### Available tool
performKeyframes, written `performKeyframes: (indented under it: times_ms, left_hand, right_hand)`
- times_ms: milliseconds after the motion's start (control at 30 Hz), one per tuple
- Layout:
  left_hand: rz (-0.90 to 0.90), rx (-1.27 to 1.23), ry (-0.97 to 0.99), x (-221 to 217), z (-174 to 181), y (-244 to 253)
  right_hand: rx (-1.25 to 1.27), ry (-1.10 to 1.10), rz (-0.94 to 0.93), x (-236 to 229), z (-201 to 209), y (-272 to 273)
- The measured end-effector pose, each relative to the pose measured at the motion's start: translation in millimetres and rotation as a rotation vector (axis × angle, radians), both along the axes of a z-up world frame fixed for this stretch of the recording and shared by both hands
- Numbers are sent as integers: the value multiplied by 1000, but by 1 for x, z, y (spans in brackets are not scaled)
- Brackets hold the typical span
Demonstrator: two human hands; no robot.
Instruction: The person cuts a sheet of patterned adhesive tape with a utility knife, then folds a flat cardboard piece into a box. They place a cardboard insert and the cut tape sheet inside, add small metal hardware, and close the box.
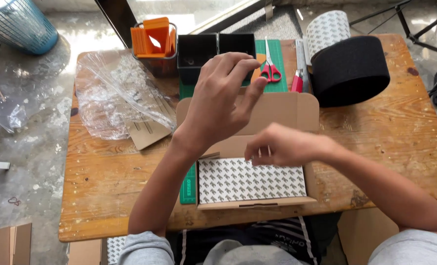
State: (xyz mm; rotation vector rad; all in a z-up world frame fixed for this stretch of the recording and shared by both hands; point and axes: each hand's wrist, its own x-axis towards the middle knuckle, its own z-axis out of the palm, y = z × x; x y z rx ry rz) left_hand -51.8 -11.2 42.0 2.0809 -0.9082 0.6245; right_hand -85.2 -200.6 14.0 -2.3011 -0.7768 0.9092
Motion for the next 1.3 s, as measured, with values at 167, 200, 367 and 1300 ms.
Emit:
performKeyframes:
  times_ms: [167,200,367,1300]
  left_hand:
    - [-79,14,-19,-20,11,0]
    - [-103,15,-19,-21,13,1]
    - [-91,19,14,-16,7,4]
    - [235,267,0,92,-114,13]
  right_hand:
    - [-98,-70,219,-41,-40,1]
    - [-153,-101,274,-45,-49,1]
    - [-248,-203,329,-51,-56,2]
    - [-345,-405,-156,230,-40,35]
